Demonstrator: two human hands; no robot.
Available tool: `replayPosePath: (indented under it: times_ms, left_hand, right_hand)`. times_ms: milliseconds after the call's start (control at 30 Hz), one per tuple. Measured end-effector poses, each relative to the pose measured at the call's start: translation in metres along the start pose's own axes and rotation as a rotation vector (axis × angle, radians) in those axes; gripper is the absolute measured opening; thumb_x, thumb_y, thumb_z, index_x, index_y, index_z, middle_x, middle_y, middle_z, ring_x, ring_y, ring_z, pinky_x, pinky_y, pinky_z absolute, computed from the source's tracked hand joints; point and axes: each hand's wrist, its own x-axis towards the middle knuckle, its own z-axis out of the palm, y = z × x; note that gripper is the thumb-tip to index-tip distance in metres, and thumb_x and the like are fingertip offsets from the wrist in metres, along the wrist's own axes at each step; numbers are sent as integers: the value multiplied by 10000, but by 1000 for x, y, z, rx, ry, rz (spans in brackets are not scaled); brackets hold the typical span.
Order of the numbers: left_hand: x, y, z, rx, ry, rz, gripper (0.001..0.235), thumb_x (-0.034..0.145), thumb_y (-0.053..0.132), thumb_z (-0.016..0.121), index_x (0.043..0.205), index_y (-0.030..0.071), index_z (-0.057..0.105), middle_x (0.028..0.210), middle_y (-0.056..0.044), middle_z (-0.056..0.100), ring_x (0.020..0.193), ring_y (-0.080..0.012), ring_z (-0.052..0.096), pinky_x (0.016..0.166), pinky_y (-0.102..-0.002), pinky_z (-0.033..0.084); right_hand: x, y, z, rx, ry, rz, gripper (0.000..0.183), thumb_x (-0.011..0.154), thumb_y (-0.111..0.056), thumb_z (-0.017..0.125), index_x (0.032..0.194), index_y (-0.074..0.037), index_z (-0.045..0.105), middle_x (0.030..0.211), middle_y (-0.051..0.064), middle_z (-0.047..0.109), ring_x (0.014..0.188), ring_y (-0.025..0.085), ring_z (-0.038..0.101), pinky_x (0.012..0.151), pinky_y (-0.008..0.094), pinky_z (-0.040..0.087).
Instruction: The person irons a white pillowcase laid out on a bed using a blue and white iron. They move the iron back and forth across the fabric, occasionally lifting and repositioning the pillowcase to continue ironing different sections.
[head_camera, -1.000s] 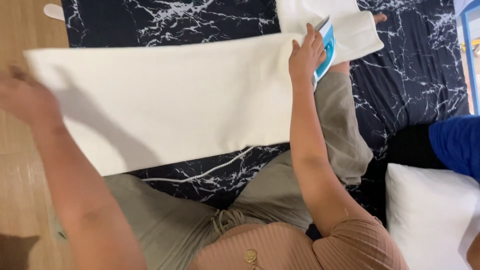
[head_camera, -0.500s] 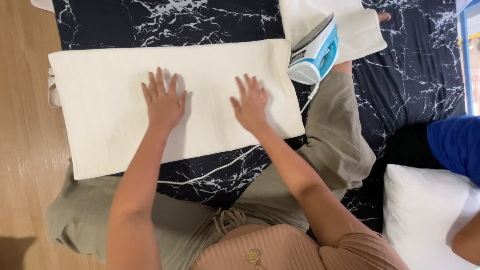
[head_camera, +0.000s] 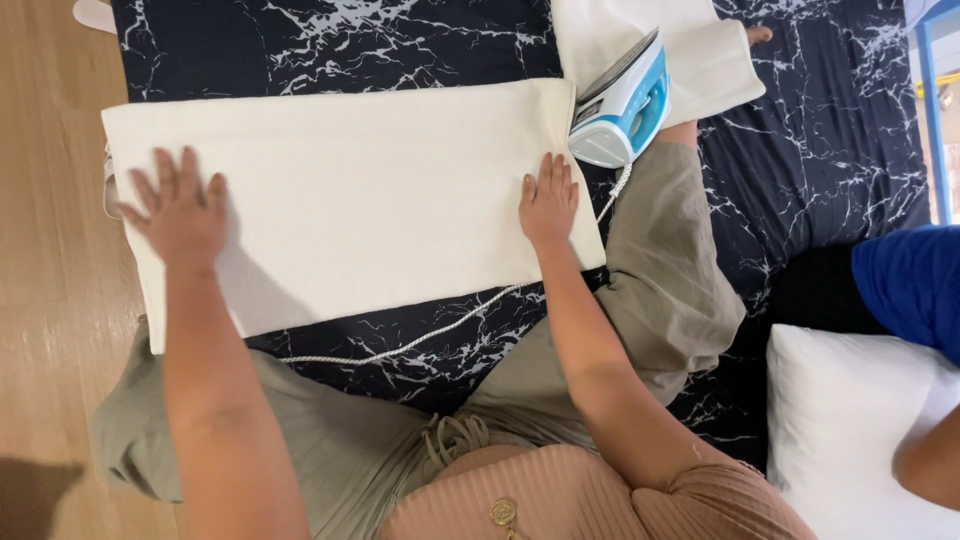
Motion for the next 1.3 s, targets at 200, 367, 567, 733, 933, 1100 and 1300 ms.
replayPosePath:
  times_ms: [200,367,567,733,933,1100,1300]
  left_hand:
    - [10,-93,19,-685,231,-124,669,1097,434,618,1529,5,341,1484,-225,515,1349,-362,502,1123,-436,335]
    - [-13,-123,34,-711,88,-240,398,1132,482,519,1112,95,605,978,-4,543,860,-180,463,770,-373,384]
    - [-12,-135,55,-669,278,-149,349,1196,366,564,1036,58,524,941,-18,490,830,-198,450,739,-380,400]
    - [-5,-139,68,-541,371,-74,350,1219,323,512,1055,15,532,931,-75,524,814,-273,515,701,-452,420]
    - [-50,-84,74,-128,805,155,385,1065,41,633,1385,-101,473,1223,-291,509,1032,-488,565,876,-588,452]
    - [-65,27,143,0,495,416,510,919,94,541,1372,-137,501,1451,-454,394,1305,-591,437,1071,-642,359]
    - [-115,217,194,137,-168,707,719,1047,474,312,1604,34,194,1691,-221,84,1562,-389,3,1238,-582,-8]
  right_hand:
    - [22,30,-34,117,356,141,404,979,-370,620,1331,-180,672,1215,155,679,1101,381,599,810,616,455]
    - [64,54,-120,682,461,708,610,967,-507,596,1432,-160,407,1440,199,456,1355,374,417,1078,541,411]
    - [113,109,-127,914,158,521,489,900,-171,623,1362,-236,481,1038,22,677,854,178,665,540,287,565]
    - [53,57,-223,670,37,555,186,839,-295,650,818,-180,506,672,-75,385,537,48,280,491,257,215]
    - [-1,60,-259,217,15,40,428,795,-140,807,1177,-9,662,1026,103,684,870,267,641,673,408,511]
    - [-76,54,-304,120,-19,-42,587,777,-187,758,1309,37,651,1124,161,689,952,320,638,746,455,492]
    - [-188,25,-353,337,141,-137,524,850,15,756,1358,51,634,1197,148,699,1004,215,657,785,334,535]
